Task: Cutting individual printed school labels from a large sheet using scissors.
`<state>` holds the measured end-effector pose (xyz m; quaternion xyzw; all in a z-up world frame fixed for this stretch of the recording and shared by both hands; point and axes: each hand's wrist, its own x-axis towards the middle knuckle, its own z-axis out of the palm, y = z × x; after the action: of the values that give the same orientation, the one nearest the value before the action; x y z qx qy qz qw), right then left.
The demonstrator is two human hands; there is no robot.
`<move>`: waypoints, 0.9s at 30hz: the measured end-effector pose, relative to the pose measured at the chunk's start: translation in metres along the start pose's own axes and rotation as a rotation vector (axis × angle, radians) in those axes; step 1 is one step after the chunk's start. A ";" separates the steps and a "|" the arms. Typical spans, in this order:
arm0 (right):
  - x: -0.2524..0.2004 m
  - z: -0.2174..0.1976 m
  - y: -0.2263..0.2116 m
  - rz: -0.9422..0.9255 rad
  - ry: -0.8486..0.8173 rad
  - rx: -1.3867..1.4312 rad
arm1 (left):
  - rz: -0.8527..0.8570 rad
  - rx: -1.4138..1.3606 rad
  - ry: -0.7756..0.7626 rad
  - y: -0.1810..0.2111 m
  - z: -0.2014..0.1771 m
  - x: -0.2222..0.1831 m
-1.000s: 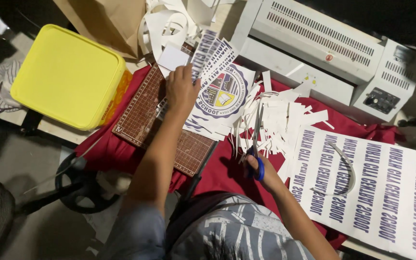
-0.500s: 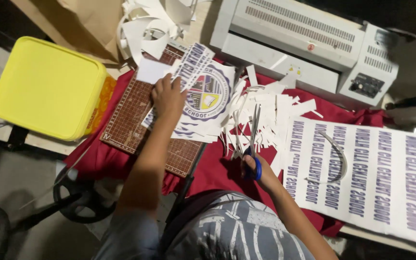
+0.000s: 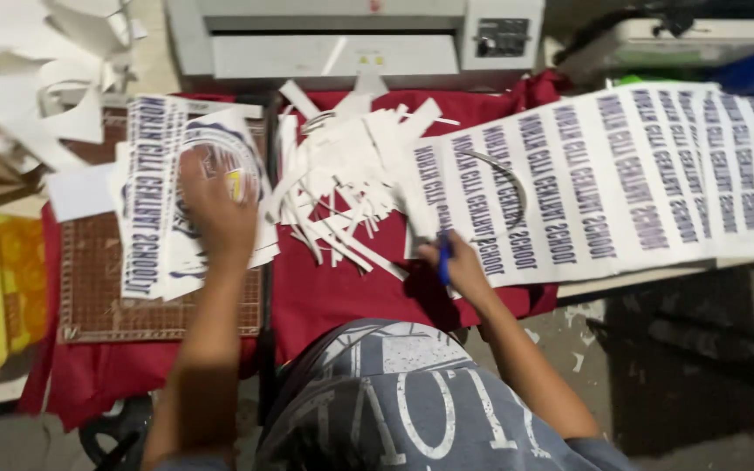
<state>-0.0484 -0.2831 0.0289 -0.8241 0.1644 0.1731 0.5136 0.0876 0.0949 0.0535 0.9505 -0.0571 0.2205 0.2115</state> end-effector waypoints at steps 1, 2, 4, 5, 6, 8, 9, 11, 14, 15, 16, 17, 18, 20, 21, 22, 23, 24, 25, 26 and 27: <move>-0.006 -0.015 0.005 -0.030 0.164 -0.032 | -0.025 -0.225 -0.074 0.025 0.010 -0.002; -0.013 -0.030 0.010 -0.057 0.327 -0.066 | -0.053 -0.448 -0.152 0.051 0.020 -0.005; -0.031 -0.056 0.025 -0.087 0.435 -0.063 | -0.016 -0.540 -0.375 0.101 0.057 -0.021; -0.041 -0.069 0.032 -0.124 0.532 -0.066 | 0.015 -0.622 -0.592 0.127 0.076 -0.030; -0.049 -0.077 0.041 -0.116 0.543 -0.062 | 0.026 -0.625 -0.601 0.153 0.087 -0.042; -0.065 -0.091 0.058 0.039 0.655 -0.110 | 0.297 -0.697 -0.570 0.204 0.109 -0.069; -0.072 -0.093 0.068 0.050 0.665 -0.106 | 0.307 -0.701 -0.580 0.227 0.108 -0.073; -0.084 -0.098 0.089 0.126 0.658 -0.088 | 0.453 -0.662 -0.737 0.275 0.105 -0.078; -0.101 -0.093 0.107 0.057 0.616 -0.049 | 0.787 -0.494 -0.578 0.306 0.146 -0.104; -0.105 -0.092 0.108 0.064 0.623 -0.044 | 0.796 -0.497 -0.584 0.309 0.157 -0.102; -0.111 -0.089 0.108 0.148 0.616 -0.012 | 0.698 -0.446 -0.653 0.311 0.167 -0.102; -0.116 -0.087 0.108 0.232 0.607 0.021 | 0.600 -0.393 -0.720 0.313 0.176 -0.101; -0.120 -0.087 0.104 0.236 0.608 0.026 | 0.604 -0.391 -0.725 0.300 0.174 -0.099; -0.126 -0.089 0.093 0.169 0.645 -0.030 | 0.528 -0.684 -0.427 0.273 0.171 -0.091; -0.127 -0.091 0.089 0.169 0.646 -0.025 | 0.532 -0.681 -0.429 0.257 0.159 -0.082; -0.129 -0.093 0.084 0.168 0.668 -0.002 | 0.312 -0.698 -0.485 0.240 0.148 -0.074; -0.130 -0.095 0.079 0.166 0.690 0.022 | 0.090 -0.708 -0.538 0.223 0.136 -0.066; -0.129 -0.097 0.080 0.163 0.685 0.022 | 0.087 -0.704 -0.535 0.198 0.128 -0.064; -0.127 -0.098 0.080 0.104 0.724 -0.010 | 0.060 -0.612 -0.462 0.172 0.119 -0.063; -0.124 -0.099 0.080 0.041 0.759 -0.041 | 0.031 -0.517 -0.386 0.145 0.109 -0.061; -0.121 -0.099 0.079 0.035 0.751 -0.039 | 0.027 -0.510 -0.380 0.134 0.093 -0.059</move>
<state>-0.1791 -0.3942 0.0625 -0.8369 0.3519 -0.1295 0.3987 0.0441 -0.0648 0.0021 0.8901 -0.1616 0.0201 0.4257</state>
